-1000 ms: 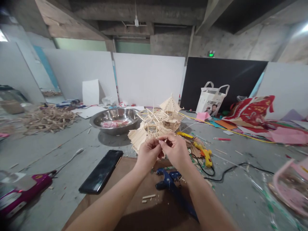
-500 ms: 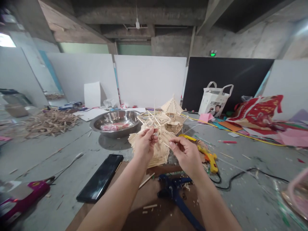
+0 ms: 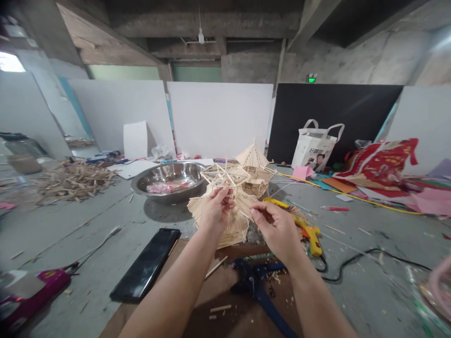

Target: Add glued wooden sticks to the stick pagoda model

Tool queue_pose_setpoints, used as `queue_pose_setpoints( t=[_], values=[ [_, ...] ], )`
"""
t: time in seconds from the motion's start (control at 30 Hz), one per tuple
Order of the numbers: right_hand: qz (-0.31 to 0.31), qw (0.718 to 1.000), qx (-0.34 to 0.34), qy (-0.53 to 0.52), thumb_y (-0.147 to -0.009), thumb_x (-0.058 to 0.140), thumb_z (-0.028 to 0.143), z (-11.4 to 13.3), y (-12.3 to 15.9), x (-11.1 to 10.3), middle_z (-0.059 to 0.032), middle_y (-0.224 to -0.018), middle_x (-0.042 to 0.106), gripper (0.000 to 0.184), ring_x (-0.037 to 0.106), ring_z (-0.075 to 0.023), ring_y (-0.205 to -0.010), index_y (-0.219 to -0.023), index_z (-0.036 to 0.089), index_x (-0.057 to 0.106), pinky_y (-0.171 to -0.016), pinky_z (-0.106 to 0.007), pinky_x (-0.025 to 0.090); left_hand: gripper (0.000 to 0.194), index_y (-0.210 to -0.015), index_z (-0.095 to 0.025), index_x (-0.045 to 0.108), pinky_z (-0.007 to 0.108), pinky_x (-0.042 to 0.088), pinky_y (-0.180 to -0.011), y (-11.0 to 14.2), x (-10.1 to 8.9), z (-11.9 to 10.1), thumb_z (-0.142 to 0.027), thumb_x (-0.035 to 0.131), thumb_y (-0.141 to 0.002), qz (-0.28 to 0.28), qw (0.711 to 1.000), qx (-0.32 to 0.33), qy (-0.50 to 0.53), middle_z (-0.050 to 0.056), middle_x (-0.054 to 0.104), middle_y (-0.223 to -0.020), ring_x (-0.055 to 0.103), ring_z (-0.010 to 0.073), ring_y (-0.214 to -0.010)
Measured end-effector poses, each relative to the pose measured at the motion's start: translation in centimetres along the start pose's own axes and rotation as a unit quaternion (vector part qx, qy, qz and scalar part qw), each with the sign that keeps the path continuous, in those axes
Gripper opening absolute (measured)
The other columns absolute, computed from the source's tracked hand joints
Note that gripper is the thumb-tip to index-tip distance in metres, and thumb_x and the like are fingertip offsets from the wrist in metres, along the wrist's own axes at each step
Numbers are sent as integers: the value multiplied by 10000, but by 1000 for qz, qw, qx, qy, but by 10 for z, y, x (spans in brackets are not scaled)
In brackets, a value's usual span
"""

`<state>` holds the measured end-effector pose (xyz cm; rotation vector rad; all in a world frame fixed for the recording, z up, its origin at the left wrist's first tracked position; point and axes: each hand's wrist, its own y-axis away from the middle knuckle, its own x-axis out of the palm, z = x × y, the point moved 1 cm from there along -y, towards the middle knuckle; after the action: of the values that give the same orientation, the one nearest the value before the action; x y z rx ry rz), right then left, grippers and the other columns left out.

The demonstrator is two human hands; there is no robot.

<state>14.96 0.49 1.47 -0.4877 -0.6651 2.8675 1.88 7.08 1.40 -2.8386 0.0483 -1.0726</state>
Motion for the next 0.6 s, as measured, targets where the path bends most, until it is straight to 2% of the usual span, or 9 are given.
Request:
queue_pose_setpoints(
  t=[0.27,0.6],
  values=[
    [12,1000,3,3,-714,503,397,-1,0,-1,-12,-623,553,264,474,-96,-495,-810,166,587,-468,-213,399,223,-690,-118,536,144,335,-369,1,2,-2,-257,651,-559,-5,1000,1,6,-28,538,-580,454,20,-382],
    [19,1000,0,-15,-714,512,381,1,1,-1,0,-621,543,242,467,-86,-485,-798,164,580,-463,-209,392,201,-662,-120,528,133,354,-362,0,3,-3,-235,655,-557,-2,999,-28,25,-27,547,-555,460,22,-374]
  ],
)
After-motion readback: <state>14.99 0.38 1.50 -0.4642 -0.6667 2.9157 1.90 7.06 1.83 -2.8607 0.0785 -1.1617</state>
